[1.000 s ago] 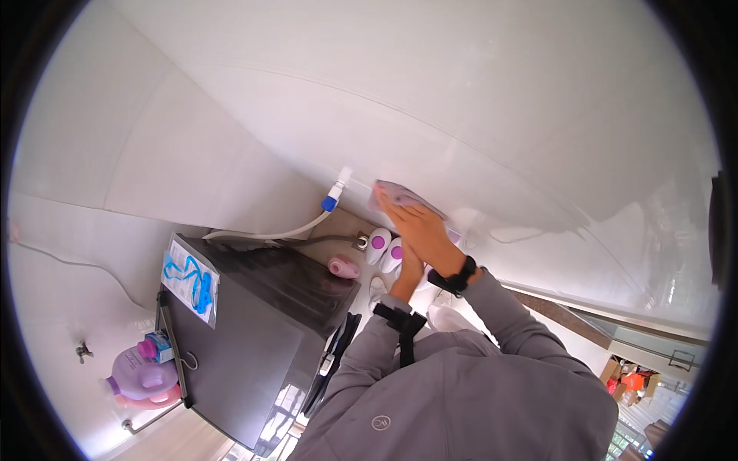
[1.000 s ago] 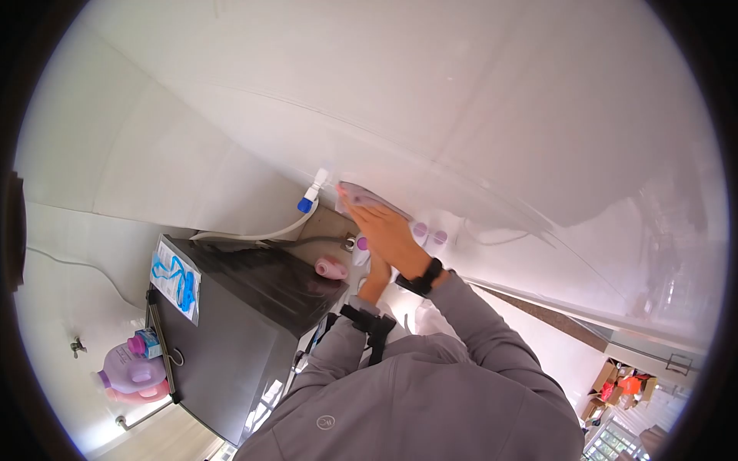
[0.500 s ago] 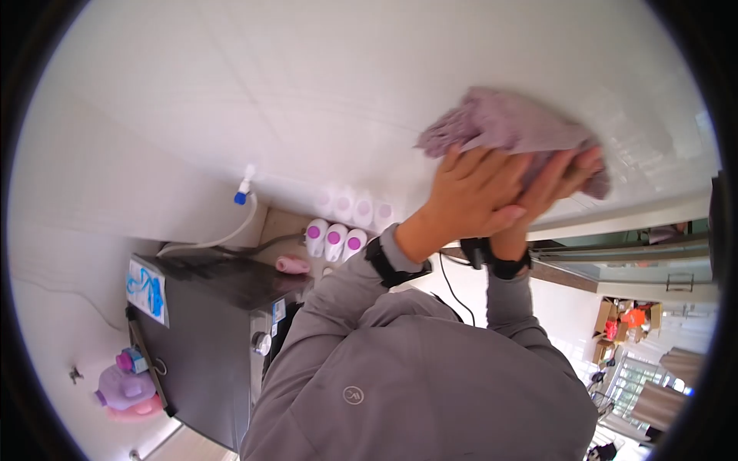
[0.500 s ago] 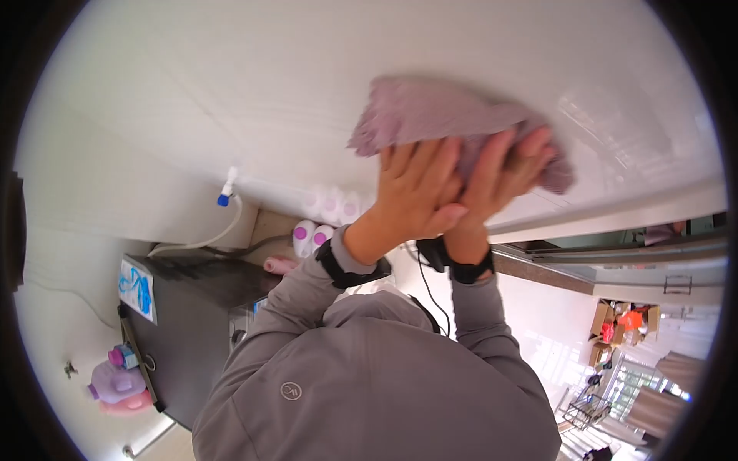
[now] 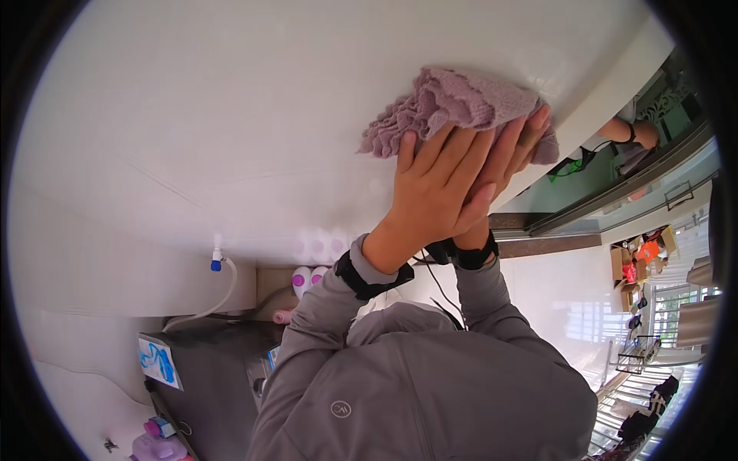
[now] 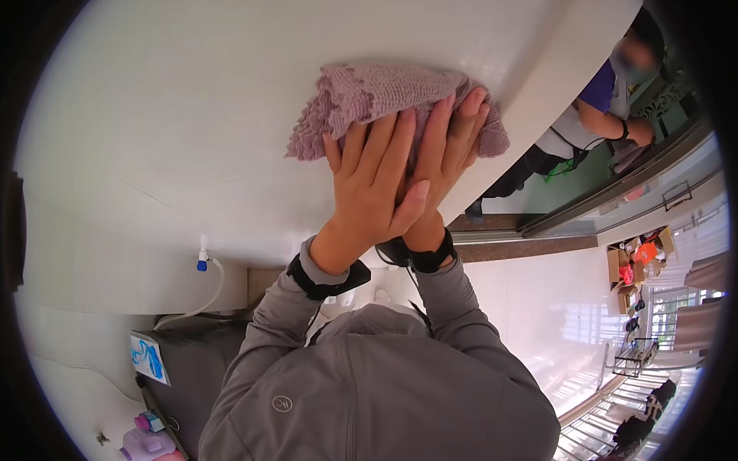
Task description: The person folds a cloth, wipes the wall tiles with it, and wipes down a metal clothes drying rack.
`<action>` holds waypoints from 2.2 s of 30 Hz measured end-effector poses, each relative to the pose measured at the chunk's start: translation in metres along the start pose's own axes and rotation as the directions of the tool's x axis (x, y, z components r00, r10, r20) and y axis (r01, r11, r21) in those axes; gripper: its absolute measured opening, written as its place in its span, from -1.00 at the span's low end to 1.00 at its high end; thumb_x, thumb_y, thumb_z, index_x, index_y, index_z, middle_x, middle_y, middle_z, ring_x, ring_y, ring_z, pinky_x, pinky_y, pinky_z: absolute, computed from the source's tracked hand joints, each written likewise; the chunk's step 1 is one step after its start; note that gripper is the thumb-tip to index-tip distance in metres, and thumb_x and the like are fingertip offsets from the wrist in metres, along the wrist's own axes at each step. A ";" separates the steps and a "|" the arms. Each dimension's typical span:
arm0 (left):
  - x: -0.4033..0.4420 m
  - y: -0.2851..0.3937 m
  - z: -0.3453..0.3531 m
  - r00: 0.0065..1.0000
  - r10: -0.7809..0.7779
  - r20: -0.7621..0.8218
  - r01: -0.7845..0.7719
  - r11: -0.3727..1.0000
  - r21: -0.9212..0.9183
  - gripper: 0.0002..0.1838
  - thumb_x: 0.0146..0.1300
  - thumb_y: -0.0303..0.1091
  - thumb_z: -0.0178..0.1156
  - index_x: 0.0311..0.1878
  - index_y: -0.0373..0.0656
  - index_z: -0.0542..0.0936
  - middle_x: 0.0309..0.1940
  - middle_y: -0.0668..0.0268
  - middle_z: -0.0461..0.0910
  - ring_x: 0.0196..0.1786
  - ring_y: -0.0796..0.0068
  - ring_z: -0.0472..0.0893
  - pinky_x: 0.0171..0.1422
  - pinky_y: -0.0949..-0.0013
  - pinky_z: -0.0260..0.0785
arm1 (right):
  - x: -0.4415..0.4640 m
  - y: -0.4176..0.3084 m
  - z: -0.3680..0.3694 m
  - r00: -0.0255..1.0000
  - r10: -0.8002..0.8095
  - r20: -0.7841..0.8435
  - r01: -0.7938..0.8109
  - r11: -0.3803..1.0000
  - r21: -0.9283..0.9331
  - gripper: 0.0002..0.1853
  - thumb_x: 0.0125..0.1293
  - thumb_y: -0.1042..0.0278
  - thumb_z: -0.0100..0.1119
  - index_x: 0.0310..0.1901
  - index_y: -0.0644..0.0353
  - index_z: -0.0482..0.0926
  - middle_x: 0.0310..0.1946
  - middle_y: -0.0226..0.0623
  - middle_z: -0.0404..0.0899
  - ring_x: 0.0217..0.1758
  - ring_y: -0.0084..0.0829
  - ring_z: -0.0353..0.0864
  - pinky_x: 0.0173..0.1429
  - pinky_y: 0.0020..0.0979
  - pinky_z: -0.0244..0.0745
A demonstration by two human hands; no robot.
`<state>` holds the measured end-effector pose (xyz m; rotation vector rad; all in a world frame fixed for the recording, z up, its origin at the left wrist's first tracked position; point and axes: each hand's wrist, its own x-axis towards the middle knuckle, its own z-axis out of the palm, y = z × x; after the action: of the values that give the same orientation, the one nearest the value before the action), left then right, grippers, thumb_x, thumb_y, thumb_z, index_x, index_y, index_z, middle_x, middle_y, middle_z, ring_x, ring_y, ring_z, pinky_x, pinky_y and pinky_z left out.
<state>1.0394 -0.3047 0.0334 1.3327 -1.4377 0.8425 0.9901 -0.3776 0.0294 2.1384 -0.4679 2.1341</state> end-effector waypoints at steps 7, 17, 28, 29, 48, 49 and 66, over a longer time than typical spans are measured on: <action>-0.088 -0.006 0.017 0.991 -0.022 0.130 0.015 0.999 0.051 -0.61 0.12 -0.06 0.24 -0.04 -0.05 0.62 -0.23 0.32 0.57 -0.11 0.30 0.50 0.07 0.17 0.25 | -0.122 0.021 -0.003 0.992 0.047 0.117 -0.039 0.996 -0.075 -0.17 0.38 -0.13 0.01 0.48 0.26 0.03 0.51 0.16 -0.16 0.55 0.23 -0.11 0.49 0.21 -0.10; 0.061 -0.042 -0.096 0.990 0.127 0.065 -0.130 0.990 0.049 -0.41 0.15 -0.06 0.16 0.24 -0.13 0.51 0.21 0.18 0.46 0.26 0.23 0.41 0.39 0.11 0.05 | 0.032 -0.091 0.055 0.986 0.141 -0.090 -0.148 0.986 -0.077 -0.13 0.32 -0.24 0.04 0.49 0.18 0.07 0.50 0.07 -0.04 0.54 0.14 -0.02 0.47 0.17 -0.06; 0.012 -0.180 -0.275 0.910 -0.327 -0.253 0.343 0.939 0.020 -0.26 0.48 0.07 -0.37 0.51 -0.31 0.00 0.55 -0.04 -0.16 0.59 -0.07 -0.26 0.58 -0.04 -0.47 | 0.064 -0.305 0.157 0.924 -0.235 0.303 0.131 0.936 0.328 -0.38 0.30 0.20 -0.04 0.42 0.05 0.27 0.47 -0.30 0.19 0.51 -0.44 0.20 0.32 -0.32 0.15; 0.009 -0.185 -0.275 0.903 -0.339 -0.265 0.352 0.936 0.002 -0.25 0.48 0.09 -0.39 0.51 -0.32 -0.02 0.56 -0.04 -0.18 0.59 -0.06 -0.29 0.57 -0.03 -0.50 | 0.064 -0.310 0.154 0.937 -0.203 0.284 0.064 0.900 0.431 -0.39 0.29 0.22 -0.05 0.41 0.04 0.29 0.47 -0.31 0.20 0.50 -0.47 0.21 0.29 -0.39 0.16; 0.180 -0.011 -0.071 0.976 0.218 0.005 -0.216 0.966 0.141 -0.35 0.36 -0.02 -0.10 0.38 -0.28 0.32 0.42 0.04 0.24 0.47 0.05 0.17 0.52 -0.05 -0.24 | 0.175 -0.039 0.008 0.979 -0.073 0.191 0.116 0.968 -0.221 -0.23 0.42 0.02 -0.10 0.52 0.23 -0.08 0.55 0.07 -0.23 0.61 0.05 -0.23 0.51 0.07 -0.17; 0.177 -0.012 -0.074 0.976 0.219 0.016 -0.219 0.967 0.130 -0.35 0.36 -0.03 -0.10 0.39 -0.28 0.32 0.42 0.04 0.24 0.48 0.06 0.17 0.53 -0.04 -0.24 | 0.172 -0.037 0.012 0.979 -0.090 0.183 0.138 0.952 -0.273 -0.23 0.42 0.01 -0.11 0.52 0.23 -0.09 0.55 0.08 -0.23 0.61 0.05 -0.22 0.51 0.06 -0.17; 0.191 -0.097 -0.195 0.971 0.239 0.002 -0.232 0.939 0.253 -0.33 0.42 -0.06 -0.12 0.45 -0.32 0.19 0.47 -0.04 0.11 0.53 -0.03 0.03 0.55 -0.10 -0.34 | 0.207 -0.160 0.083 0.959 -0.271 0.082 0.274 0.961 -0.026 -0.31 0.38 0.20 -0.13 0.47 0.34 0.04 0.50 0.15 -0.07 0.58 0.10 -0.12 0.52 0.08 -0.16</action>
<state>1.1836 -0.1975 0.2604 1.3427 -1.5253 1.2322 1.1097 -0.2807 0.2563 2.1292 -0.2008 1.8851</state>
